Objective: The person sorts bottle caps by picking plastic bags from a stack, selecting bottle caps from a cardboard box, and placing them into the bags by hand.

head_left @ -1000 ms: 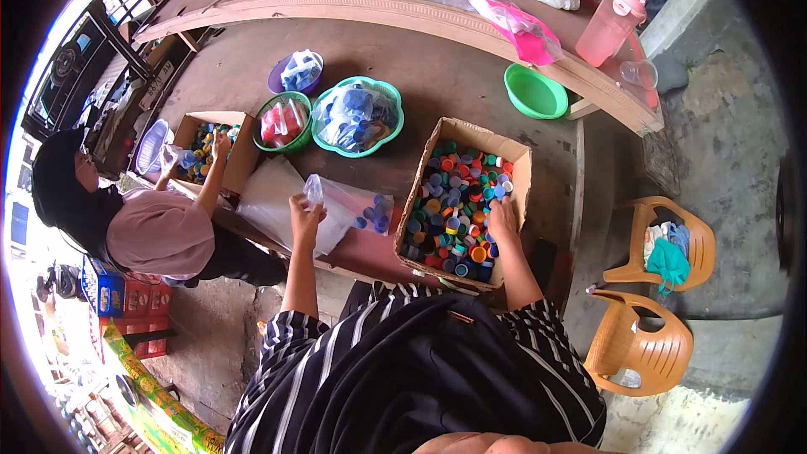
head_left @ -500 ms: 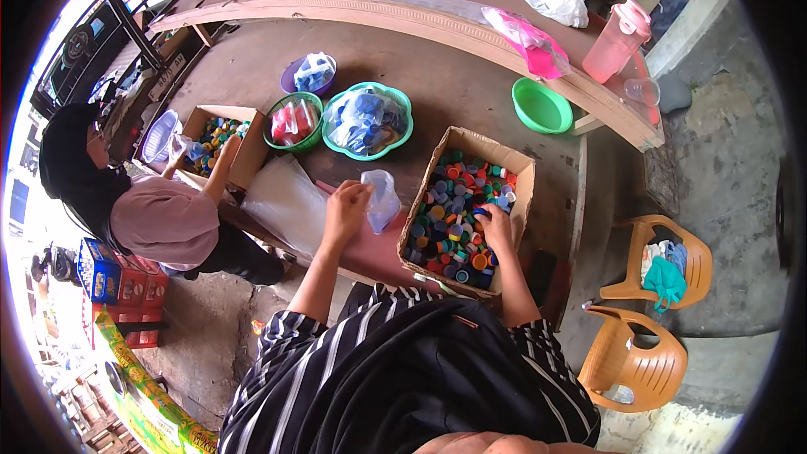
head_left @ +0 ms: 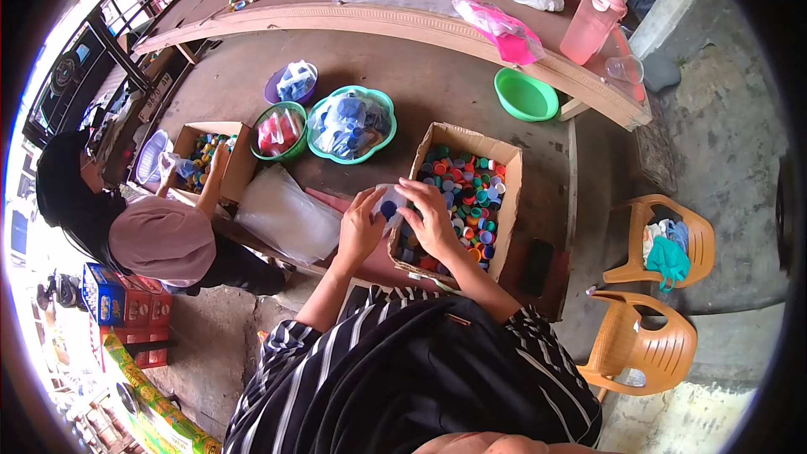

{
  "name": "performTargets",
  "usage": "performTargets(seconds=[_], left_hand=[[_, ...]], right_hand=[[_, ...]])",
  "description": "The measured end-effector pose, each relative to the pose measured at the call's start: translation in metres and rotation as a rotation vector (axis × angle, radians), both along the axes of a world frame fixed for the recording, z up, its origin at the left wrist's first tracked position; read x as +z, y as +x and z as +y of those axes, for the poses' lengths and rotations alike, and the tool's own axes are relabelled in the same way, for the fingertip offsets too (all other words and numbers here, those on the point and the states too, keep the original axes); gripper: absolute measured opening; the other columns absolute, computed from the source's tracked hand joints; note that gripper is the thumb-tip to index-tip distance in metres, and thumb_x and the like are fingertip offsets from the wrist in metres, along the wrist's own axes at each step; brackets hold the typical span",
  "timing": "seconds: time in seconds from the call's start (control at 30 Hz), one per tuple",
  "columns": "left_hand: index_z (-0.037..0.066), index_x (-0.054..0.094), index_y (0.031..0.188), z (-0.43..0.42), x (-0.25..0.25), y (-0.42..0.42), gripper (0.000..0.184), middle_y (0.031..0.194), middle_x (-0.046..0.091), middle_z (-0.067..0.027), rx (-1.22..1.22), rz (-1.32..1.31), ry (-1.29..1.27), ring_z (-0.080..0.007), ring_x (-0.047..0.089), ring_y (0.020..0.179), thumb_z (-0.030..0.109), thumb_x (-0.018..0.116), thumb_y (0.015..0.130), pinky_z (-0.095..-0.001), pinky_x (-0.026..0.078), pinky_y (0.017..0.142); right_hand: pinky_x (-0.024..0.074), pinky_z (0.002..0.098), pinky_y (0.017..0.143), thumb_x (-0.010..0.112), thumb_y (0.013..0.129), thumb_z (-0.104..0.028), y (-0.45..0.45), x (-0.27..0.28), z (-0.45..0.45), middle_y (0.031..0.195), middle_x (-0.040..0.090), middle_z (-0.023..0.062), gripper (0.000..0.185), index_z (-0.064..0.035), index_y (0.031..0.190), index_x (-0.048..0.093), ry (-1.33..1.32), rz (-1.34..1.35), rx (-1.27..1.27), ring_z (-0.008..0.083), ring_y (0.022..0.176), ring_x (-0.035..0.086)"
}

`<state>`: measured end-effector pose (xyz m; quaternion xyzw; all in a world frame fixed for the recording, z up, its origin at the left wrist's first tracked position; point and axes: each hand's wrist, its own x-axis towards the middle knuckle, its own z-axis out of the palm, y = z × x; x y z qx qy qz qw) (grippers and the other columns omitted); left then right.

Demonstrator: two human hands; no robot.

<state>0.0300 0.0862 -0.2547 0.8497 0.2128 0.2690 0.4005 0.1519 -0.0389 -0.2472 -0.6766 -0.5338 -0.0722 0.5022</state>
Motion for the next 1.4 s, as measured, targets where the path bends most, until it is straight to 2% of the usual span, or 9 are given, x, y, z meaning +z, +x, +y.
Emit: performTargets(seconds=[0.17,0.3,0.43,0.5,0.67,0.9,1.03,1.23,1.4], left_hand=[[0.004,0.064,0.125,0.002,-0.003,-0.011,0.05,0.127,0.062,-0.0151,0.023,0.045,0.0,-0.0243,0.064,0.069,-0.005,0.056,0.077,-0.0339,0.052,0.068],[0.002,0.063,0.126,0.002,-0.005,-0.011,0.051,0.134,0.06,-0.016,0.036,0.035,-0.002,-0.0233,0.066,0.07,-0.006,0.055,0.076,-0.0322,0.052,0.068],[0.0,0.061,0.127,-0.003,0.0,-0.004,0.052,0.137,0.058,-0.016,0.036,0.0,-0.011,-0.0212,0.064,0.068,-0.007,0.054,0.076,-0.0306,0.051,0.067],[-0.001,0.061,0.128,-0.005,0.004,0.001,0.051,0.138,0.057,-0.0161,0.032,0.008,-0.035,-0.02,0.063,0.068,-0.007,0.054,0.077,-0.0303,0.051,0.067],[-0.001,0.059,0.13,-0.013,0.001,0.008,0.048,0.14,0.054,-0.0167,-0.004,-0.031,-0.035,-0.0189,0.062,0.069,-0.005,0.057,0.081,-0.0302,0.051,0.068],[0.003,0.059,0.131,-0.027,0.008,0.006,0.047,0.143,0.051,-0.0186,-0.035,0.007,-0.093,-0.0293,0.067,0.094,-0.002,0.062,0.084,-0.0326,0.054,0.072],[0.009,0.059,0.133,-0.037,0.006,0.003,0.051,0.145,0.046,-0.0185,-0.075,0.015,-0.081,-0.0339,0.066,0.101,-0.002,0.064,0.083,-0.0367,0.057,0.076],[0.012,0.059,0.134,-0.046,-0.004,-0.003,0.056,0.148,0.038,-0.0201,-0.076,0.009,-0.091,-0.0351,0.063,0.108,-0.002,0.065,0.081,-0.0373,0.059,0.076],[0.014,0.054,0.139,-0.044,-0.003,-0.008,0.062,0.147,0.037,-0.021,-0.006,-0.011,-0.078,-0.0355,0.063,0.107,0.0,0.069,0.081,-0.0348,0.059,0.073]], right_hand=[[0.0493,0.0395,0.087,0.067,0.086,-0.004,0.052,-0.038,-0.025,0.112,0.064,0.0102,0.026,-0.0076,0.112,0.065,-0.02,-0.005,-0.218,0.0309,0.099,0.062],[0.052,0.0375,0.078,0.066,0.088,-0.007,0.097,-0.098,-0.072,0.098,0.065,0.012,0.012,-0.0051,0.1,0.066,-0.414,0.222,-0.395,0.03,0.091,0.065],[0.052,0.0346,0.08,0.066,0.088,-0.011,0.088,-0.097,-0.099,0.098,0.069,0.0117,0.011,-0.0062,0.097,0.071,-0.934,0.427,0.062,0.0285,0.095,0.067],[0.0512,0.036,0.084,0.066,0.087,-0.014,0.077,-0.108,-0.098,0.101,0.069,0.0124,0.016,-0.008,0.1,0.074,-1.076,0.292,0.285,0.0284,0.098,0.066],[0.0469,0.039,0.097,0.059,0.09,-0.005,0.087,-0.121,-0.085,0.124,0.06,0.0123,0.03,-0.0049,0.119,0.066,-0.833,0.321,-0.001,0.032,0.113,0.059],[0.0484,0.0394,0.09,0.061,0.087,-0.006,0.084,-0.115,-0.057,0.108,0.062,0.0126,0.017,-0.0036,0.102,0.069,-0.649,0.164,0.077,0.0322,0.103,0.061],[0.0476,0.0404,0.089,0.073,0.078,-0.009,0.051,-0.129,-0.054,0.1,0.06,0.0132,0.018,-0.0031,0.094,0.067,-0.65,0.14,0.14,0.0338,0.1,0.06],[0.0516,0.0367,0.078,0.076,0.078,-0.01,0.068,-0.13,-0.062,0.098,0.06,0.011,0.018,-0.0015,0.091,0.067,-0.553,0.495,0.083,0.0273,0.088,0.064],[0.0538,0.0334,0.076,0.063,0.096,-0.016,0.077,-0.109,-0.082,0.099,0.068,0.0124,0.022,-0.0001,0.11,0.06,-0.577,0.587,-0.055,0.0216,0.09,0.07]])
